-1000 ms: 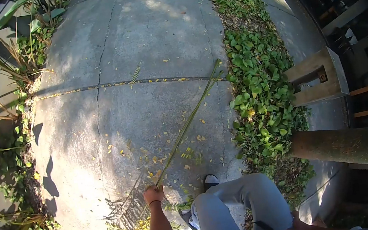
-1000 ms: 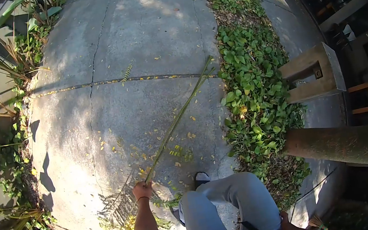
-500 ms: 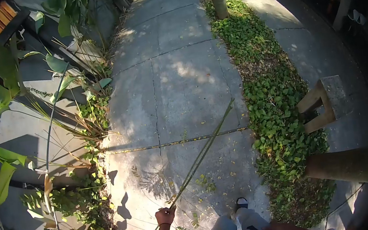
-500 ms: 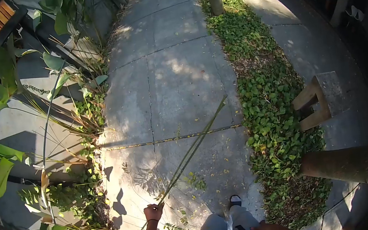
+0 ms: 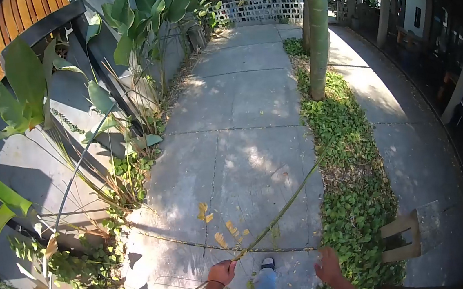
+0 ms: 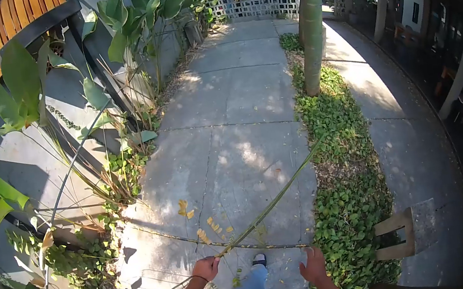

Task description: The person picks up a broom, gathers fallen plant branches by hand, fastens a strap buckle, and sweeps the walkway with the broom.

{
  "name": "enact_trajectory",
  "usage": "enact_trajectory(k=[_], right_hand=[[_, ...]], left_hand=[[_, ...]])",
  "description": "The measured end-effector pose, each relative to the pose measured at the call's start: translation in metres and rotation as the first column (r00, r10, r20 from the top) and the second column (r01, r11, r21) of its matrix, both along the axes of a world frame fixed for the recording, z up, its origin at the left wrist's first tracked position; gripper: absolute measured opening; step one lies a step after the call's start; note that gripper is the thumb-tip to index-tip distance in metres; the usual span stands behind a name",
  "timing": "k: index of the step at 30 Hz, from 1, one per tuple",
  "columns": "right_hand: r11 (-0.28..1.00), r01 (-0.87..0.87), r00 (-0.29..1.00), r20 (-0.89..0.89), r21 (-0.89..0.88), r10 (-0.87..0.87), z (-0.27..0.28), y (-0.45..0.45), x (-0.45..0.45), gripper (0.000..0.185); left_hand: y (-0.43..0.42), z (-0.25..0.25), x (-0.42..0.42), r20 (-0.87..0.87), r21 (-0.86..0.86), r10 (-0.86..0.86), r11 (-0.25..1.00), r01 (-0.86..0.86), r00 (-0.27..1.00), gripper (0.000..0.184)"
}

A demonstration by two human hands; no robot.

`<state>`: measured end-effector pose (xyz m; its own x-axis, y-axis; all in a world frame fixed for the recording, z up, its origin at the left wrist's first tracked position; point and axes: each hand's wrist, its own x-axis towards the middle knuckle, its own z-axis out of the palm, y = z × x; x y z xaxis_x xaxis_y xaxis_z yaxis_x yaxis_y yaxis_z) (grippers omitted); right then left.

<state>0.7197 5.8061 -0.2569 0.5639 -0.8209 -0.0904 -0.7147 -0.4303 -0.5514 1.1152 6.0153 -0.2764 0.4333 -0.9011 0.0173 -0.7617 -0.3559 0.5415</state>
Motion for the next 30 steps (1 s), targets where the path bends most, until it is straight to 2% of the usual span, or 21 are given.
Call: enact_trajectory(k=[1, 4, 6, 7, 8, 10, 12, 14, 15, 17, 18, 19, 20, 21, 22, 24, 26, 27, 28, 29, 30], right_hand=[[0.993, 0.086, 0.995, -0.044, -0.076, -0.090, 0.039, -0.031, 0.023, 0.065], [0.959, 0.106, 0.987, -0.086, -0.262, -0.133, 0.095, -0.134, 0.064, 0.080], [0.937, 0.087, 0.980, -0.140, -0.337, -0.141, 0.114, -0.190, 0.078, 0.086], [0.925, 0.105, 0.953, -0.228, -0.366, -0.199, 0.117, -0.219, 0.084, 0.091], [0.910, 0.117, 0.916, -0.311, -0.397, -0.253, 0.119, -0.247, 0.092, 0.096], [0.943, 0.122, 0.908, -0.349, -0.310, -0.232, 0.142, -0.295, 0.107, 0.097], [0.970, 0.133, 0.901, -0.383, -0.205, -0.204, 0.120, -0.354, 0.113, 0.099], [0.957, 0.121, 0.935, -0.293, -0.265, -0.200, 0.064, -0.409, 0.110, 0.082], [0.969, 0.128, 0.944, -0.275, -0.212, -0.185, 0.046, -0.428, 0.124, 0.082], [0.987, 0.111, 0.968, -0.211, -0.118, -0.134, 0.044, -0.481, 0.135, 0.044], [0.987, 0.113, 0.968, -0.210, -0.115, -0.135, 0.029, -0.511, 0.143, 0.044], [0.991, 0.121, 0.965, -0.226, -0.064, -0.133, 0.008, -0.533, 0.152, 0.029], [0.992, 0.124, 0.961, -0.247, -0.013, -0.124, -0.006, -0.558, 0.159, 0.016], [0.994, 0.065, 0.964, -0.252, -0.085, -0.084, -0.001, -0.583, 0.176, 0.015], [0.996, 0.051, 0.961, -0.268, -0.075, -0.069, 0.000, -0.606, 0.195, 0.015], [0.989, 0.135, 0.943, -0.313, 0.053, -0.112, 0.015, -0.660, 0.243, 0.025], [0.976, 0.170, 0.926, -0.361, 0.135, -0.111, 0.019, -0.717, 0.290, 0.031], [0.952, 0.227, 0.912, -0.387, 0.203, -0.135, 0.017, -0.746, 0.314, 0.037], [0.953, 0.238, 0.909, -0.389, 0.188, -0.150, 0.011, -0.777, 0.336, 0.037], [0.910, 0.305, 0.892, -0.418, 0.280, -0.170, 0.005, -0.808, 0.357, 0.043], [0.853, 0.373, 0.875, -0.444, 0.366, -0.192, -0.002, -0.841, 0.378, 0.050]], left_hand=[[-0.030, 0.013, 0.007, -0.005, 0.012, -0.049, 0.999, 0.049, 0.999, 0.040], [-0.135, 0.064, 0.055, 0.034, -0.006, -0.204, 0.979, 0.204, 0.978, 0.038], [-0.201, 0.078, 0.095, 0.069, 0.003, -0.295, 0.955, 0.296, 0.953, 0.039], [-0.232, 0.083, 0.115, 0.107, 0.014, -0.378, 0.925, 0.379, 0.919, 0.041], [-0.262, 0.091, 0.132, 0.109, 0.023, -0.371, 0.929, 0.371, 0.922, 0.041], [-0.330, 0.108, 0.168, 0.169, 0.078, -0.496, 0.868, 0.490, 0.852, 0.045], [-0.401, 0.109, 0.199, 0.193, 0.077, -0.532, 0.846, 0.528, 0.825, 0.045], [-0.474, 0.109, 0.224, 0.252, 0.068, -0.574, 0.813, 0.578, 0.779, 0.044], [-0.502, 0.106, 0.239, 0.278, 0.079, -0.590, 0.800, 0.595, 0.758, 0.043], [-0.553, 0.108, 0.265, 0.261, 0.130, -0.616, 0.785, 0.605, 0.743, 0.039], [-0.595, 0.113, 0.281, 0.280, 0.116, -0.625, 0.776, 0.620, 0.729, 0.036], [-0.628, 0.116, 0.294, 0.267, 0.114, -0.621, 0.780, 0.616, 0.737, 0.036], [-0.655, 0.120, 0.309, 0.237, 0.165, -0.608, 0.794, 0.586, 0.757, 0.031], [-0.681, 0.124, 0.325, 0.207, 0.220, -0.594, 0.803, 0.555, 0.778, 0.029], [-0.706, 0.126, 0.341, 0.250, 0.154, -0.525, 0.851, 0.502, 0.813, 0.031], [-0.757, 0.133, 0.371, 0.269, 0.082, -0.438, 0.898, 0.433, 0.858, 0.036], [-0.807, 0.145, 0.397, 0.476, -0.040, -0.190, 0.971, 0.238, 0.859, 0.048], [-0.831, 0.146, 0.410, 0.470, -0.047, -0.190, 0.970, 0.240, 0.862, 0.048], [-0.855, 0.144, 0.423, 0.388, -0.139, -0.077, 0.980, 0.141, 0.919, 0.052], [-0.877, 0.137, 0.438, 0.289, -0.223, 0.033, 0.974, 0.034, 0.957, 0.057], [-0.897, 0.124, 0.455, 0.204, -0.290, 0.117, 0.955, -0.054, 0.972, 0.050]])
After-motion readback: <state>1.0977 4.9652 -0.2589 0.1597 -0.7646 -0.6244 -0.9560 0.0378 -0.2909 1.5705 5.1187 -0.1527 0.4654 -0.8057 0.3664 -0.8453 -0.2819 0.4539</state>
